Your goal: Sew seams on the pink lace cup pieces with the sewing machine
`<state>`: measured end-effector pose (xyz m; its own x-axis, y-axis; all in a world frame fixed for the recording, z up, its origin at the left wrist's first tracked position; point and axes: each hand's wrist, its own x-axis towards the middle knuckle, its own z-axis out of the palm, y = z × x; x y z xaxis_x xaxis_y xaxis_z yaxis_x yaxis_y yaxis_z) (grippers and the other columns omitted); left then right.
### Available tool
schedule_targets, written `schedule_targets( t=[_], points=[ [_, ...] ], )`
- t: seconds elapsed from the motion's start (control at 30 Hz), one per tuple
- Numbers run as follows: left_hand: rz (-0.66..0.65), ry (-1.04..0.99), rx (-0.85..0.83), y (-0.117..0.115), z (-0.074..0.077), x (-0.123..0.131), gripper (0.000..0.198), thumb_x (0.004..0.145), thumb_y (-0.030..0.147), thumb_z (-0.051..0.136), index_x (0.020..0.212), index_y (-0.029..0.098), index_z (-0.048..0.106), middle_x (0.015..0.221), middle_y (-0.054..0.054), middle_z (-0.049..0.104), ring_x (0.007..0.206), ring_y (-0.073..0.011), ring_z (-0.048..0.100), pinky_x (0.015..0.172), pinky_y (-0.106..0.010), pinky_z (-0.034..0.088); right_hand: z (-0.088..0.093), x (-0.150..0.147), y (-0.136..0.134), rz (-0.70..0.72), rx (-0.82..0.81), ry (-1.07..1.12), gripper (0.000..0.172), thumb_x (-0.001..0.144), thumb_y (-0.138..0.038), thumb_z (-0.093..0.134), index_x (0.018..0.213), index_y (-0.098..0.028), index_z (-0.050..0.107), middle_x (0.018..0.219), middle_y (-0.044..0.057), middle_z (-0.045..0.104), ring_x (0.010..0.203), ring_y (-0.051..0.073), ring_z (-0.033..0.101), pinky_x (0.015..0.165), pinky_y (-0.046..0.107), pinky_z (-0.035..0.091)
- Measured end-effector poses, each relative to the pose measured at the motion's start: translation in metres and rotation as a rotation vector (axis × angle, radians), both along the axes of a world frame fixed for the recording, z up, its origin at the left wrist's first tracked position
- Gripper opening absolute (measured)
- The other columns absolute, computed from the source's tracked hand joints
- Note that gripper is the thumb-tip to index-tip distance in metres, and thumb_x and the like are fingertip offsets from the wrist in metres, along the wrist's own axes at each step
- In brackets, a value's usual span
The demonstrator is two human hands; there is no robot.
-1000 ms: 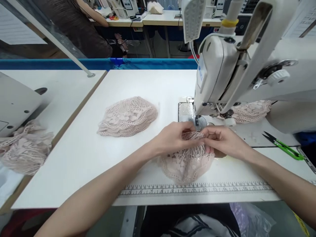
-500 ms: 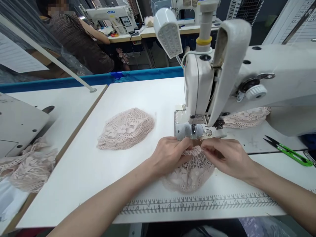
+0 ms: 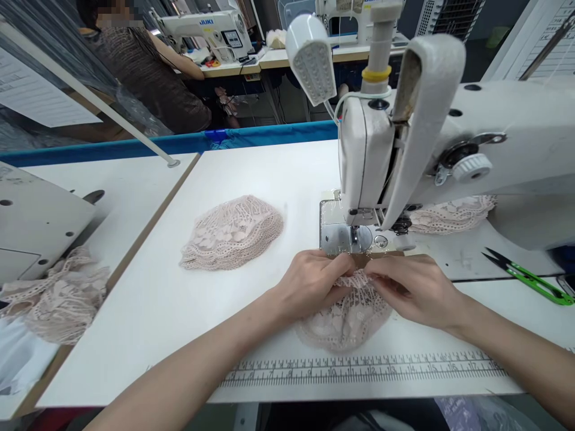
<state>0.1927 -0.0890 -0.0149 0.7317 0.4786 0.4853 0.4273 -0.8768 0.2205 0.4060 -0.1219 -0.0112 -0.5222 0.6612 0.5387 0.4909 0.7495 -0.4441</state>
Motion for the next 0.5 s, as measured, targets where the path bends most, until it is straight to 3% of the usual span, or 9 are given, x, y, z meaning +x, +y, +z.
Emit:
schedule_targets(
  t=[0.2,0.3,0.5],
  points=[
    [-0.081,-0.04,0.043,0.002,-0.003,0.0,0.004,0.083,0.017,0.043,0.085,0.02,0.045,0.055,0.007,0.059,0.041,-0.009,0.049,0.046,-0.023,0.044,-0.001,0.001,0.0,-0.013,0.081,-0.029,0.016,0.09,-0.012,0.048,0.1,-0.021,0.058,0.066,-0.003,0.062,0.056,0.01,0.056,0.051,0.024,0.045],
    [-0.087,-0.047,0.07,0.0,-0.003,0.0,0.009,0.083,0.015,0.044,0.09,0.019,0.047,0.06,0.006,0.062,0.045,-0.0097,0.054,0.046,-0.023,0.045,-0.001,0.004,0.0,-0.04,0.215,-0.069,0.021,0.089,-0.011,0.051,0.103,-0.024,0.061,0.068,-0.003,0.066,0.057,0.012,0.061,0.052,0.025,0.05],
    [-0.016,-0.061,-0.095,-0.008,-0.001,0.003,0.053,0.079,0.006,0.041,0.131,0.015,0.04,0.066,0.004,0.065,0.052,-0.0107,0.059,0.052,-0.024,0.052,0.003,0.014,-0.005,0.132,0.616,-0.279,0.021,0.082,-0.008,0.061,0.095,-0.023,0.068,0.068,0.0,0.069,0.066,0.017,0.066,0.051,0.029,0.055]
  ],
)
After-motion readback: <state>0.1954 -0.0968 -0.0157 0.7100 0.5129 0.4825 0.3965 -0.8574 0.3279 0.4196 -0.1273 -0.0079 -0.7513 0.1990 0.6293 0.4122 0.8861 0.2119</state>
